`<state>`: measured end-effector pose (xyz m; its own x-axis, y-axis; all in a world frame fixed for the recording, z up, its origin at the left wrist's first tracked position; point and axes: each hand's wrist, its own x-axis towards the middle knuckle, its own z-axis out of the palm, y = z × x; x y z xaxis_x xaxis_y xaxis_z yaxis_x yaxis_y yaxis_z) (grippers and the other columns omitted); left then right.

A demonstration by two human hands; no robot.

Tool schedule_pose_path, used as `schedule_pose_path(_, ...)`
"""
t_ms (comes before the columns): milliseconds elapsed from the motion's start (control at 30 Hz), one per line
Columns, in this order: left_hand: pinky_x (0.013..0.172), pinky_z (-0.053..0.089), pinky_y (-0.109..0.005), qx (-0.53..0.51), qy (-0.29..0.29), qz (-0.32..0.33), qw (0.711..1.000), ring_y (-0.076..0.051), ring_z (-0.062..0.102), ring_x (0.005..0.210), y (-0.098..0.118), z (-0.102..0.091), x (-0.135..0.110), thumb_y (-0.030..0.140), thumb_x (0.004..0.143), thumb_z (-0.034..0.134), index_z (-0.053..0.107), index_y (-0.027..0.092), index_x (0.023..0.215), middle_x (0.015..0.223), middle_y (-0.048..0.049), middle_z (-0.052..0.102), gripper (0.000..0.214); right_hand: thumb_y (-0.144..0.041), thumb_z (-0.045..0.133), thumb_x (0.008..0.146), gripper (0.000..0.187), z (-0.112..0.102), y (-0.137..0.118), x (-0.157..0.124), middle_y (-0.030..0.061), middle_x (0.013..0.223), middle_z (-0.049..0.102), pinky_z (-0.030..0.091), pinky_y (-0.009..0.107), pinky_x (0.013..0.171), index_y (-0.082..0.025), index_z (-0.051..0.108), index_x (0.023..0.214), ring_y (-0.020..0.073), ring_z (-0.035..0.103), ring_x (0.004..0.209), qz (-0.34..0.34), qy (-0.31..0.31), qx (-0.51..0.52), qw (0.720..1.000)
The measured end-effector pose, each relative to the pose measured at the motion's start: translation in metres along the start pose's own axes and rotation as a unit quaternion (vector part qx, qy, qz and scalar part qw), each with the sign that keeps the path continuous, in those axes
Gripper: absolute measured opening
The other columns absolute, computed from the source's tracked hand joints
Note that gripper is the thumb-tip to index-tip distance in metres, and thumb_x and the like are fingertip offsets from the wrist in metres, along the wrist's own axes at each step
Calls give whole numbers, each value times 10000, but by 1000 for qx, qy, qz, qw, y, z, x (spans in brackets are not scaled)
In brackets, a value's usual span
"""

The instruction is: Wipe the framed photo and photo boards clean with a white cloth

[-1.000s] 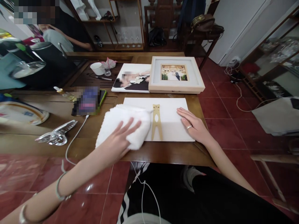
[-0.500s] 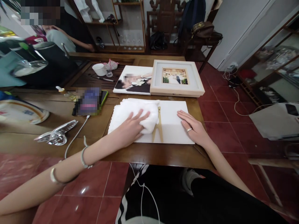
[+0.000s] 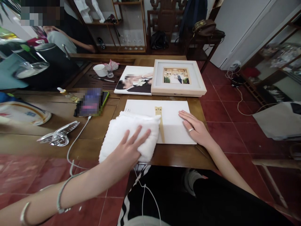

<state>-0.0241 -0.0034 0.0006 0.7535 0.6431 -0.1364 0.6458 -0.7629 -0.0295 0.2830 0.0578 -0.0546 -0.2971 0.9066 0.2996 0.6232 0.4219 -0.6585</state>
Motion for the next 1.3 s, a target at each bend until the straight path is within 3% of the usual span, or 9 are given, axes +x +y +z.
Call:
schedule_pose_path(233, 1047, 394, -529, -19, -48, -19, 998, -351, 290, 1416, -77, -14, 31, 133, 890, 428, 693, 135, 960, 1556, -125, 298, 274, -300, 410, 978, 388, -1, 0, 0, 91, 1389, 566, 314, 463, 1179, -185, 580, 1306, 205, 438, 1367, 2, -4, -1, 1000)
schedule_pose_path(333, 965, 461, -444, -43, -69, -74, 994, -304, 550, 1202, -113, -24, 56, 247, 945, 355, 664, 124, 954, 1352, -177, 553, 333, -296, 408, 979, 388, -2, -1, 0, 91, 1392, 563, 309, 465, 1182, -181, 577, 1308, 201, 430, 1372, 4, -7, 1, 1000)
schedule_pose_path(433, 899, 484, -404, -55, -76, -104, 990, -283, 625, 1025, -133, -31, 71, 387, 961, 337, 649, 129, 915, 1077, -167, 677, 408, -293, 406, 979, 387, -2, -2, 1, 84, 1397, 559, 303, 478, 1183, -193, 574, 1312, 202, 429, 1373, 6, -7, 1, 1000)
schedule_pose_path(600, 1005, 410, -449, -45, -79, -65, 994, -330, 493, 1256, -117, -27, 63, 261, 939, 334, 653, 114, 963, 1397, -190, 504, 353, -302, 402, 979, 383, -2, -3, 0, 64, 1396, 562, 300, 487, 1183, -226, 573, 1314, 203, 433, 1371, 10, -8, -2, 1000)
schedule_pose_path(700, 1064, 357, -455, -56, -70, -22, 996, -330, 323, 1397, -92, -25, 44, 203, 912, 359, 666, 144, 927, 1541, -108, 338, 314, -305, 397, 980, 391, -1, -2, 0, 72, 1396, 561, 298, 478, 1185, -214, 570, 1319, 205, 434, 1370, 7, -7, -4, 1000)
schedule_pose_path(867, 938, 452, -381, -113, -94, -47, 988, -273, 591, 1108, -79, -35, 30, 342, 949, 341, 654, 165, 871, 1235, -134, 620, 369, -304, 394, 981, 391, -1, -1, 0, 70, 1398, 561, 302, 492, 1180, -223, 564, 1324, 210, 436, 1369, 2, -7, -9, 1000)
schedule_pose_path(1033, 819, 463, -369, -124, -69, -79, 987, -225, 577, 817, -107, -50, 58, 534, 966, 284, 595, 167, 764, 824, -93, 628, 522, -303, 399, 981, 389, -2, -2, 0, 72, 1397, 561, 311, 493, 1175, -223, 565, 1324, 209, 434, 1371, -1, -8, -4, 1000)
schedule_pose_path(1167, 791, 441, -349, -118, -60, -53, 990, -220, 563, 817, -118, -57, 87, 557, 955, 314, 586, 165, 785, 843, -92, 624, 507, -313, 408, 980, 383, -3, -3, 0, 46, 1398, 562, 312, 513, 1171, -263, 565, 1325, 217, 434, 1370, 0, -7, 3, 1000)
schedule_pose_path(1300, 783, 424, -326, -116, -45, 4, 992, -221, 586, 841, -110, -59, 117, 520, 959, 341, 630, 163, 881, 919, -92, 661, 466, -330, 415, 978, 379, -3, -2, 0, 32, 1396, 564, 314, 517, 1169, -283, 566, 1322, 219, 438, 1368, 2, -4, 11, 1000)
